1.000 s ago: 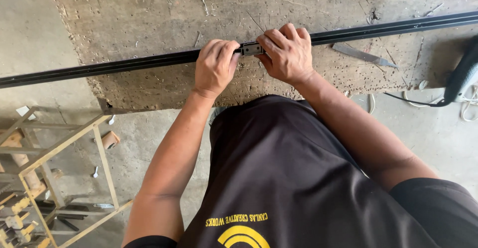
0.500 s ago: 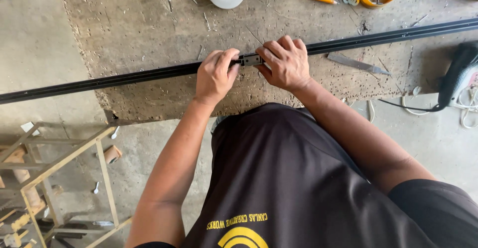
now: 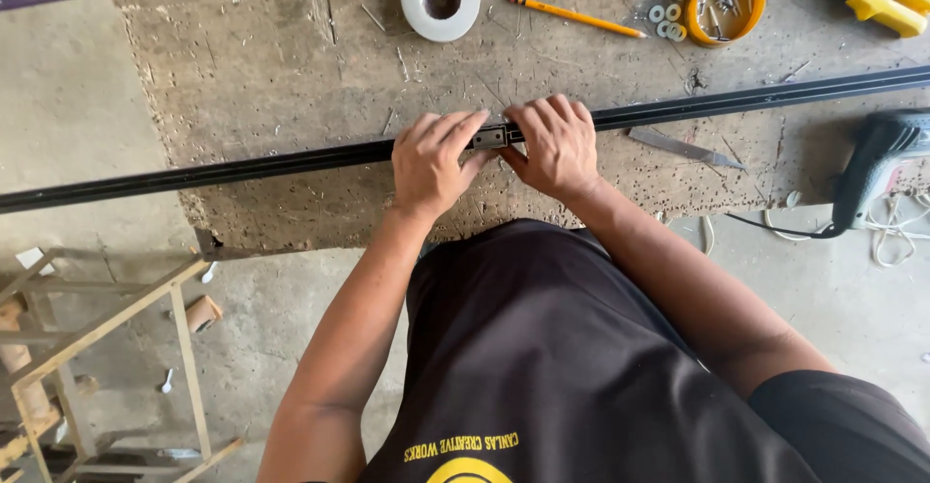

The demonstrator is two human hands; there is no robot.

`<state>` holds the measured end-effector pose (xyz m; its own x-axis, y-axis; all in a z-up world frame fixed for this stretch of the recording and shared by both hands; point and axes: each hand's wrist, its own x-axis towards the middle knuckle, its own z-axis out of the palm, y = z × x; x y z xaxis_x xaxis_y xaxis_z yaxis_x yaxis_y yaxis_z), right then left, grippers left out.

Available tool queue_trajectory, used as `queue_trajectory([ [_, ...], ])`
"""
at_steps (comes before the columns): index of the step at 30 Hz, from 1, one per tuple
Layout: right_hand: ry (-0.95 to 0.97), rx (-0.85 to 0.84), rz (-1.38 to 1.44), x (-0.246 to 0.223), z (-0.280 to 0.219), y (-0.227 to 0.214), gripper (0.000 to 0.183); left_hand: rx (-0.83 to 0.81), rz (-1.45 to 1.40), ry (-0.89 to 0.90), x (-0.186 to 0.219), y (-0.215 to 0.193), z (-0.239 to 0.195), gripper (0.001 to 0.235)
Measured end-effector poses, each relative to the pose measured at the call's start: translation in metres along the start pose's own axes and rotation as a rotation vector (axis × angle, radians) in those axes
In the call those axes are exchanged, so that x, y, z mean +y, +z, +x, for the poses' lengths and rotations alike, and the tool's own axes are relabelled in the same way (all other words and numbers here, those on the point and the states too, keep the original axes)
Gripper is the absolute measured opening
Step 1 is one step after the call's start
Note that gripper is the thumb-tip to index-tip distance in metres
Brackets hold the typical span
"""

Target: Assembling metal frame profiles by drilling holes and installing rivets

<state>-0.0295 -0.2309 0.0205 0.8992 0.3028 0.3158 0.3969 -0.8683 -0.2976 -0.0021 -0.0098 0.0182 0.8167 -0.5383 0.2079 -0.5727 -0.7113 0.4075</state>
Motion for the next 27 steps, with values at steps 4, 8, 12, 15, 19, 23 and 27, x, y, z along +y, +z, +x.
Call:
queue_trajectory([
  [4, 0.060, 0.036, 0.093, 0.006, -0.005, 0.005, 0.059, 0.102, 0.116, 0.016, -0.004, 0.017, -0.001, 0.039],
  [8, 0.027, -0.004, 0.204, 0.017, 0.003, -0.009, 0.062, 0.183, 0.131, 0.039, -0.006, 0.030, -0.003, 0.043],
  [12, -0.046, 0.011, 0.364, 0.019, 0.007, -0.022, 0.024, 0.269, 0.147, 0.069, -0.007, 0.031, -0.005, 0.037],
  [15, -0.074, 0.065, 0.287, 0.017, 0.008, -0.019, 0.015, 0.282, 0.137, 0.068, -0.006, 0.032, -0.004, 0.041],
  [19, -0.085, 0.115, 0.155, 0.016, 0.005, -0.011, 0.009, 0.290, 0.107, 0.040, -0.014, 0.048, -0.011, 0.053],
  [23, -0.121, 0.163, 0.137, 0.016, 0.006, -0.008, 0.008, 0.264, 0.015, 0.022, -0.012, 0.026, -0.004, 0.059],
  [27, -0.130, 0.174, 0.121, 0.014, 0.007, -0.008, 0.012, 0.207, -0.062, 0.009, -0.021, 0.026, -0.012, 0.058],
])
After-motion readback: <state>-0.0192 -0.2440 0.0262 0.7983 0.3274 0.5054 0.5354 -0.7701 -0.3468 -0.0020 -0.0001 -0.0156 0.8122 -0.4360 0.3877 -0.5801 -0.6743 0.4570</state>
